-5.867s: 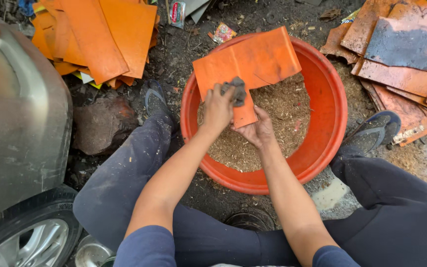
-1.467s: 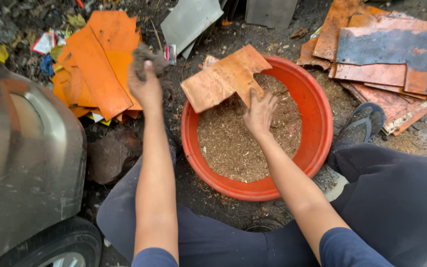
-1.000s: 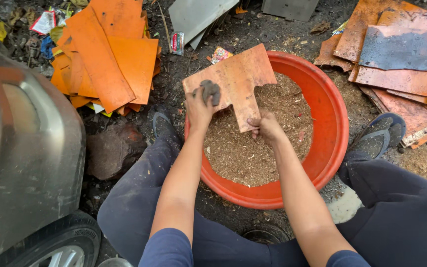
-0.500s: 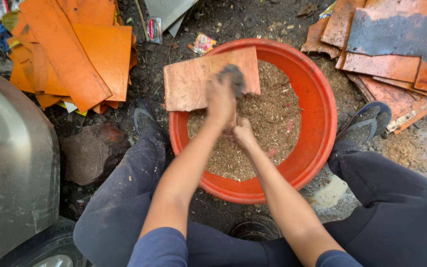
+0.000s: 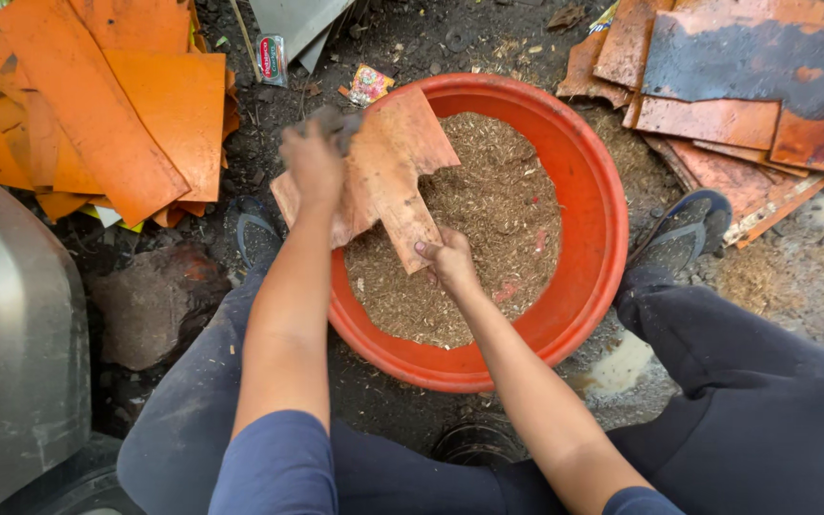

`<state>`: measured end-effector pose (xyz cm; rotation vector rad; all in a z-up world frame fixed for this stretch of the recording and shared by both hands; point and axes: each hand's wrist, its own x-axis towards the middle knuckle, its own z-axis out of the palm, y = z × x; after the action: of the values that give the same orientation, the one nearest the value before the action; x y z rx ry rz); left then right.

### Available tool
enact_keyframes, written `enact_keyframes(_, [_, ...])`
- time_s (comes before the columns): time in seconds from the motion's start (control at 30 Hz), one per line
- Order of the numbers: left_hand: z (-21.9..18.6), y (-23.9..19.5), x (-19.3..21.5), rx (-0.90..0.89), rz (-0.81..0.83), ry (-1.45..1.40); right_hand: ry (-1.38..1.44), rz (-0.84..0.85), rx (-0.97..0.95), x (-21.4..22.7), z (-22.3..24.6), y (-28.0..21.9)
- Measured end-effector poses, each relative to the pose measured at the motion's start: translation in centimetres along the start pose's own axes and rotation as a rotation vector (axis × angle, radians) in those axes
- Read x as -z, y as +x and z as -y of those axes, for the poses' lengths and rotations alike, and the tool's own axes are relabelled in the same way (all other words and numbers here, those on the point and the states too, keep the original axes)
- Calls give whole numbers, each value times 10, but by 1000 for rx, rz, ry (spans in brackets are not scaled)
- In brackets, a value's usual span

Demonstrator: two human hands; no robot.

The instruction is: The person scrubs orange plastic tiles with a cloth and a granular abrasive in a red basin, flipping and rubbing each tile to remove surface residue.

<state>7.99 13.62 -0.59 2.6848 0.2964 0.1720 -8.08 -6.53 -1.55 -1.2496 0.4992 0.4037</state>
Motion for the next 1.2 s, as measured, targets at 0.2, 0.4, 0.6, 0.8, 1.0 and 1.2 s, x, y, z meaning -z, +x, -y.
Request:
enact_keyframes(0.2, [19, -63, -4, -180, -126, 21, 83, -7, -35, -8, -2, 5])
enact_keyframes(0.4, [-44, -131, 6, -336, 75, -112, 169, 103, 100, -3, 0, 10])
enact_keyframes(0.6, [-82, -123, 61, -325, 711, -240, 233, 64, -20, 30, 7, 11])
enact_keyframes(0.8, [-61, -68, 148, -463, 849, -23, 294, 116, 105, 59, 46, 2])
enact_keyframes(1.0, [65, -47, 246, -228, 507, -267, 303, 50, 173, 75, 71, -14])
enact_keyframes(1.2, [215, -109, 241, 280, 52, 228, 288, 55, 193, 70, 75, -24])
